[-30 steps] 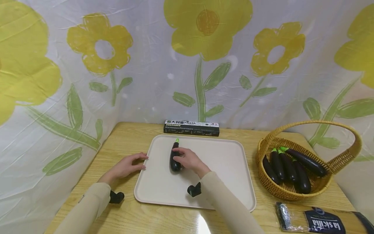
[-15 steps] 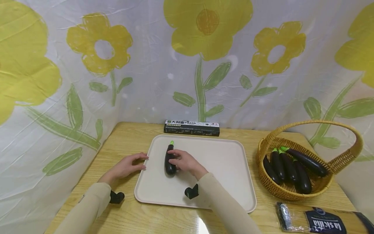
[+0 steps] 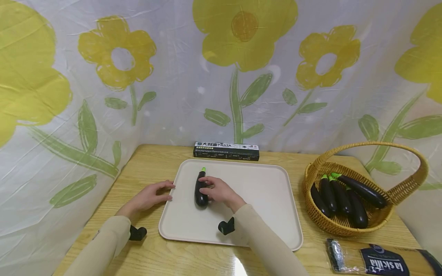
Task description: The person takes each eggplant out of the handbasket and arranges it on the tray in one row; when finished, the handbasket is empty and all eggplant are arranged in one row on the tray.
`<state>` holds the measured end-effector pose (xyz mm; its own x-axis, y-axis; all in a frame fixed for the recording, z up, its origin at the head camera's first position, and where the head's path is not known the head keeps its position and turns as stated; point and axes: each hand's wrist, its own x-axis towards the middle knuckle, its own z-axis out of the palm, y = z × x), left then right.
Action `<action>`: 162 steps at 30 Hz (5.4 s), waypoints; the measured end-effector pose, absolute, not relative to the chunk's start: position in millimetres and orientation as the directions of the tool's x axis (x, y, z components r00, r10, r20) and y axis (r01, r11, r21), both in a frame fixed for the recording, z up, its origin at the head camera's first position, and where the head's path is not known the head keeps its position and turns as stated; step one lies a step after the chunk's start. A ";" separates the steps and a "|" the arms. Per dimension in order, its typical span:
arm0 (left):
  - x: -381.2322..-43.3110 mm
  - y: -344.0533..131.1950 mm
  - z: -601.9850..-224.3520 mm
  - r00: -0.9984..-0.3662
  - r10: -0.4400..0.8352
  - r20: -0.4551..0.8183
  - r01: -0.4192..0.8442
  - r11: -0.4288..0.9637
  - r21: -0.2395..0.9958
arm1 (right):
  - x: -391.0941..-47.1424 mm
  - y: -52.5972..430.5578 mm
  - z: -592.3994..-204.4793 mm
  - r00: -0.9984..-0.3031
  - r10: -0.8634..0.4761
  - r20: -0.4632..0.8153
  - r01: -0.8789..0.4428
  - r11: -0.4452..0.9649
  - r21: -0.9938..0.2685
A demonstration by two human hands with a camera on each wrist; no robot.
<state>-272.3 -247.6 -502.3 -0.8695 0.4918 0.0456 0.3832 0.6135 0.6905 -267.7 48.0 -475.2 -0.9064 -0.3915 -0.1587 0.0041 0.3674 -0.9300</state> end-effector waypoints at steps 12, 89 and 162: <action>-273.0 -247.1 -501.6 -0.869 0.493 0.037 0.377 0.612 0.695 | -266.6 46.9 -477.8 -0.905 -0.396 -0.155 0.020 0.326 -0.945; -274.0 -246.4 -501.4 -0.880 0.475 0.014 0.350 0.626 0.697 | -149.0 334.3 -371.5 -0.948 -0.316 -0.031 -0.148 0.528 -0.836; -273.0 -247.9 -502.1 -0.867 0.497 0.027 0.373 0.614 0.695 | -229.9 401.7 -413.7 -0.889 -0.336 -0.310 0.121 0.480 -0.869</action>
